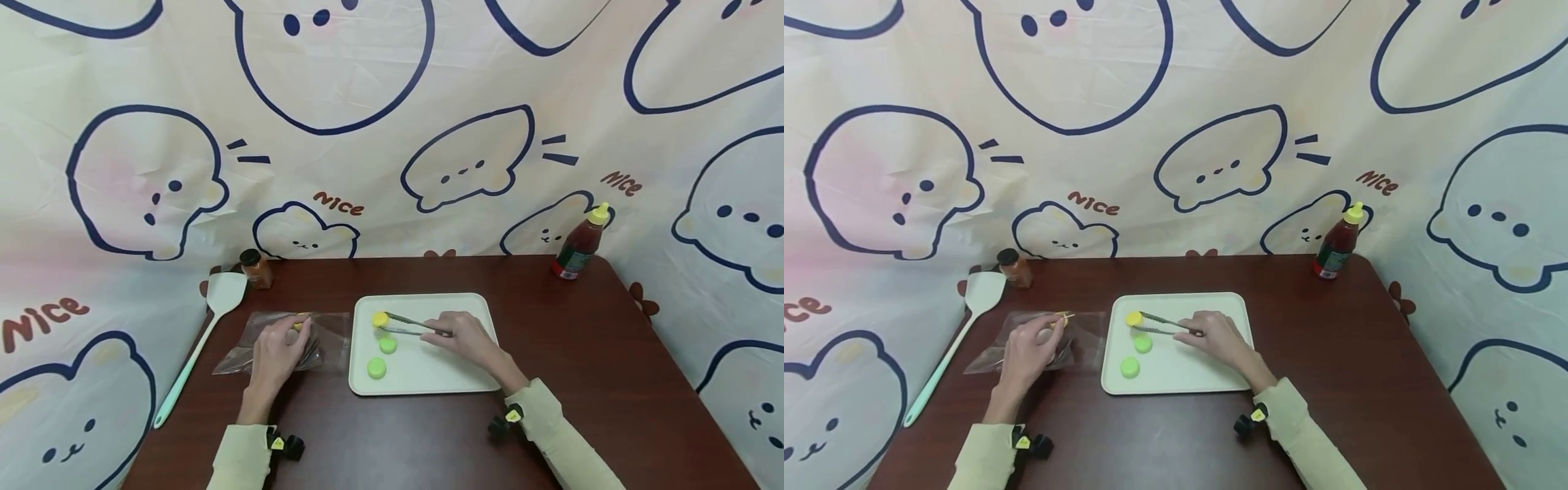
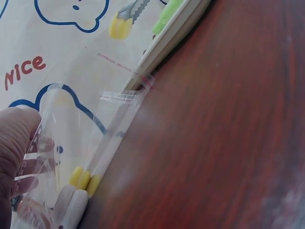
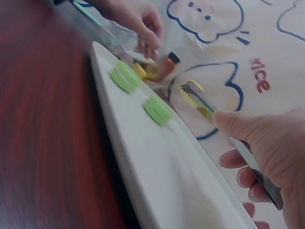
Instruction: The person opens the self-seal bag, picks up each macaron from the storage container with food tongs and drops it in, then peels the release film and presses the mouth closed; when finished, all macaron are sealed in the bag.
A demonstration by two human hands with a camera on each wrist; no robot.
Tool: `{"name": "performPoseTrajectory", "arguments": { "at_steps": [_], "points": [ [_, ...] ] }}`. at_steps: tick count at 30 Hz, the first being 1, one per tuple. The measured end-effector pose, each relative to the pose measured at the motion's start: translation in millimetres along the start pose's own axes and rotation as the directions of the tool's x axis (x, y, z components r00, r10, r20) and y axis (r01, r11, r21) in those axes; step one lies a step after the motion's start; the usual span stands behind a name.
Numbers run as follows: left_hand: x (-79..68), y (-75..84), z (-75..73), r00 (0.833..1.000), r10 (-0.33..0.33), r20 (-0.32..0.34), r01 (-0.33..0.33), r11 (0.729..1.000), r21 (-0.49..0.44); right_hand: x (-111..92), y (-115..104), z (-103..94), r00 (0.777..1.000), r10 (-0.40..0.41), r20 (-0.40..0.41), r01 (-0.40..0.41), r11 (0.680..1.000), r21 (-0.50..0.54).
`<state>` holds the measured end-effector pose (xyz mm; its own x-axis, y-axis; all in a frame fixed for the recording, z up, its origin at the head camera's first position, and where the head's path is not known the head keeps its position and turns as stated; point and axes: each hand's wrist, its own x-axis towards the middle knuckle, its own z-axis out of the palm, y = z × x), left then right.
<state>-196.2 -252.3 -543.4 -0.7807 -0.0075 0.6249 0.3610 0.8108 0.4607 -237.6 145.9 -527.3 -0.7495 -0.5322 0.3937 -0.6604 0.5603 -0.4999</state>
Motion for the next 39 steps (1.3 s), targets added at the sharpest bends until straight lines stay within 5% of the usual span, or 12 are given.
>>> {"name": "performPoseTrajectory", "arguments": {
  "at_steps": [10, 20, 39],
  "points": [
    [0.9, -0.5, -1.4, 1.0, -0.022, -0.002, 0.022, 0.999, -0.025, 44.0, -29.9, 31.2, 0.976, -0.15, 0.159, 0.159, 0.986, -0.042],
    [1.0, 3.1, -2.4, 1.0, -0.011, 0.016, 0.012, 1.0, -0.008, 88.8, -42.3, 58.7, 0.938, -0.183, 0.294, 0.228, 0.965, -0.127],
    [1.8, 6.6, -0.7, 0.999, -0.015, 0.029, 0.015, 1.0, 0.005, 125.8, -58.1, 76.6, 0.934, -0.163, 0.317, 0.238, 0.947, -0.215]
  ]
}}
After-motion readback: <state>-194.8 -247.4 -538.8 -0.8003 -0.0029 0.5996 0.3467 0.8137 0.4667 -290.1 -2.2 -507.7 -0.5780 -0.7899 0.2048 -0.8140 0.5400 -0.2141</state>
